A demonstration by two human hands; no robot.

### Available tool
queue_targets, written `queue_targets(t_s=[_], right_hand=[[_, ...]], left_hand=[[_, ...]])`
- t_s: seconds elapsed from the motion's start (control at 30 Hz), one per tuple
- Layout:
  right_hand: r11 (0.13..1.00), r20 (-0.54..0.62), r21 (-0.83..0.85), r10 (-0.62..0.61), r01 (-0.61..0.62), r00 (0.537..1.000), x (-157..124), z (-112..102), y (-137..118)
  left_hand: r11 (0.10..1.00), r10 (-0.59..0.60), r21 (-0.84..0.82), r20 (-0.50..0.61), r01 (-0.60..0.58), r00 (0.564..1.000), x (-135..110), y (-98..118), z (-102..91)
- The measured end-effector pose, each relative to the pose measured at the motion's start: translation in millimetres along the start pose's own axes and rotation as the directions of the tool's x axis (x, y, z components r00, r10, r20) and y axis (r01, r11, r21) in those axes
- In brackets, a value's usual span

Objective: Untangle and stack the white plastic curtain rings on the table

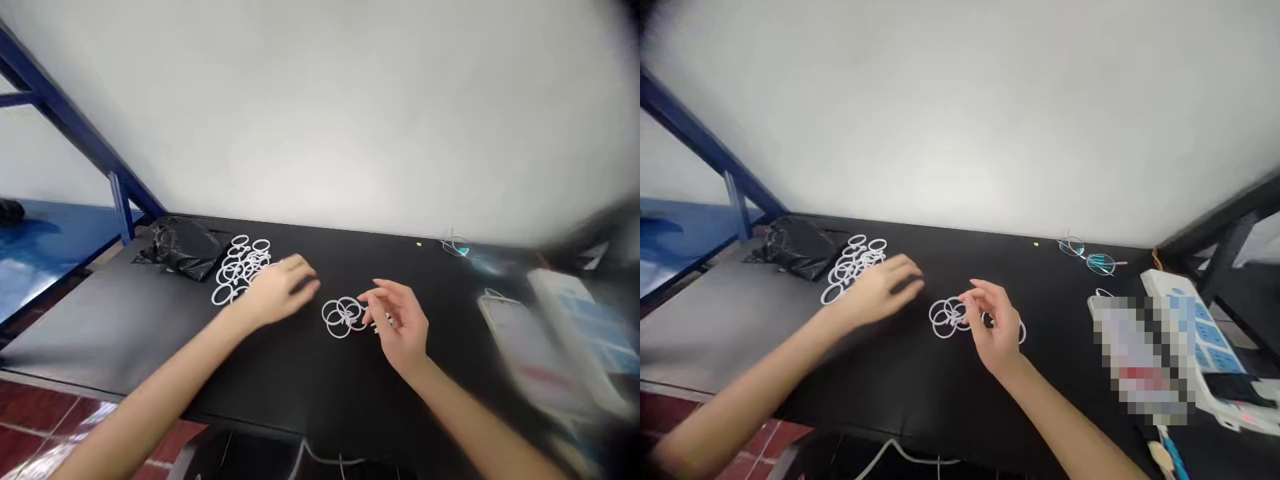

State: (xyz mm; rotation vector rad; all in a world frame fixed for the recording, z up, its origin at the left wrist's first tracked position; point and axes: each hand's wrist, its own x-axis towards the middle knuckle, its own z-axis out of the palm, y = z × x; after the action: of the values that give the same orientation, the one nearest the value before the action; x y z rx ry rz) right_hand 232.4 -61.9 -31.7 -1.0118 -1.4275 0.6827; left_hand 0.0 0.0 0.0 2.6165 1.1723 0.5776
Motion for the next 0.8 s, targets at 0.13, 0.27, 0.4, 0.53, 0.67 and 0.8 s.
queue_targets(t_s=[0.13, 0.27, 0.4, 0.53, 0.67, 0.8], right_hand=[[0.999, 0.004, -0.032, -0.012, 0.012, 1.000, 0.6, -0.6, 1.2], [0.965, 0.035, -0.252, -0.066, 0.073, 0.997, 6.7, -2.6, 6.2], [0.881, 0.194, -0.440, -0.100, 0.177, 0.976, 14.6, -6.4, 12.3], [0.863, 0.283, -0.469, -0.054, 0.187, 0.958, 14.6, -6.8, 17.4], [0.878, 0.279, -0.432, -0.090, 0.208, 0.956, 12.5, -5.5, 14.0], [0.917, 0.269, -0.305, -0.177, 0.258, 0.947, 10.9, -5.2, 5.3]], left_hand=[[0.984, 0.160, -0.101, 0.141, -0.147, 0.977, 3.1, 29.1, 27.2], [0.993, 0.034, -0.117, 0.097, -0.022, 0.995, 0.5, 31.3, 45.6], [0.978, -0.088, -0.188, 0.040, 0.094, 0.995, -3.0, 26.6, 55.5], [0.901, -0.193, -0.392, 0.014, 0.183, 0.981, -2.7, 26.8, 54.0], [0.530, -0.350, -0.777, 0.164, 0.339, 0.922, -0.3, 24.9, 45.8], [0.126, -0.397, -0.915, 0.307, 0.383, 0.865, 0.3, 22.3, 41.5]])
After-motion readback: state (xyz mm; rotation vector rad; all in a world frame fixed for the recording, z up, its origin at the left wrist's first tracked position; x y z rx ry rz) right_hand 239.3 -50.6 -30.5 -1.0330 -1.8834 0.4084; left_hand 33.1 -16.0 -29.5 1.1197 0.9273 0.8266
